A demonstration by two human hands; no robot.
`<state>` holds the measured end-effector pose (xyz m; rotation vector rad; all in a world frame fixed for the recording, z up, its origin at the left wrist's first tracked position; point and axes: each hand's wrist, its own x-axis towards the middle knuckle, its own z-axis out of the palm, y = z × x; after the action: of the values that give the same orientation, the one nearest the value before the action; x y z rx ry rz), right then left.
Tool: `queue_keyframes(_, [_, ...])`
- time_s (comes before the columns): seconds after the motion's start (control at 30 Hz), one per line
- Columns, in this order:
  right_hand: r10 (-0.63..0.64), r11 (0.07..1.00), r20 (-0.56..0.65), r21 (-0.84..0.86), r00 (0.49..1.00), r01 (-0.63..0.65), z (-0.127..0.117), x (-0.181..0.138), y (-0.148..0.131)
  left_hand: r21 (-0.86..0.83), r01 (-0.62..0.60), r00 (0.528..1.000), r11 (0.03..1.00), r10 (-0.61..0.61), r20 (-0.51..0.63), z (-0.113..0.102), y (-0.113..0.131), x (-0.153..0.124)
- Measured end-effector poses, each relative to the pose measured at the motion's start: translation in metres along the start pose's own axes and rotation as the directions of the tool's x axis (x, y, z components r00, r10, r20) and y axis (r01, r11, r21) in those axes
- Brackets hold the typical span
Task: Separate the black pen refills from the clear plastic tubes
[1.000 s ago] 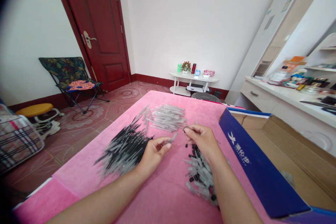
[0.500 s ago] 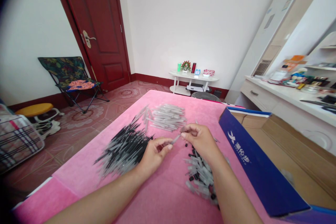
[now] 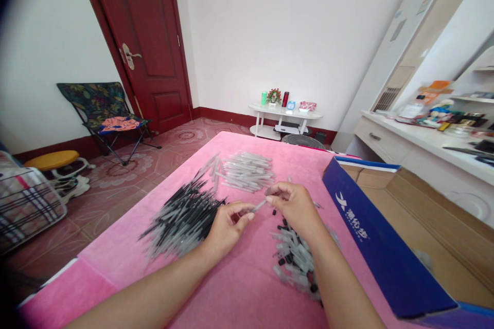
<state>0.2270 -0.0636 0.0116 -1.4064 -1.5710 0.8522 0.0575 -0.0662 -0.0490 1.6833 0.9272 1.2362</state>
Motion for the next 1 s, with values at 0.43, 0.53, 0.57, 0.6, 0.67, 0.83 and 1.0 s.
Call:
queue_keyframes(0.43, [-0.011,0.987,-0.030,-0.161,1.000,0.006,0.0053,-0.0015,0.0015,0.040,-0.053,0.997,0.998,0.055,-0.048,-0.0006,-0.0001,-0.0008])
queue_keyframes(0.53, [-0.014,0.992,0.045,-0.128,0.999,0.019,0.0025,-0.0028,-0.0036,0.025,-0.039,0.998,0.999,0.040,-0.046,-0.0003,-0.0001,-0.0004])
queue_keyframes(0.57, [-0.020,0.995,0.078,-0.100,0.997,0.028,0.0014,-0.0031,-0.0050,0.025,-0.034,0.998,0.999,0.035,-0.043,-0.0003,0.0002,-0.0004])
queue_keyframes(0.6, [-0.032,0.996,0.103,-0.081,0.994,0.040,0.0005,-0.0033,-0.0059,0.025,-0.030,0.999,0.999,0.031,-0.039,-0.0003,0.0006,-0.0005])
queue_keyframes(0.67, [-0.061,0.992,0.115,-0.106,0.991,0.073,-0.0003,-0.0030,-0.0053,0.020,-0.028,0.999,0.999,0.029,-0.029,-0.0002,0.0017,-0.0006])
queue_keyframes(0.83, [-0.105,0.923,0.007,-0.372,0.994,0.101,0.0014,-0.0021,0.0028,-0.022,-0.032,0.999,0.999,0.032,-0.031,0.0001,0.0023,0.0005])
queue_keyframes(1.0, [-0.121,0.935,0.049,-0.329,0.991,0.131,0.0041,-0.0035,0.0010,-0.029,-0.031,0.999,0.999,0.030,-0.020,0.0002,0.0036,0.0010])
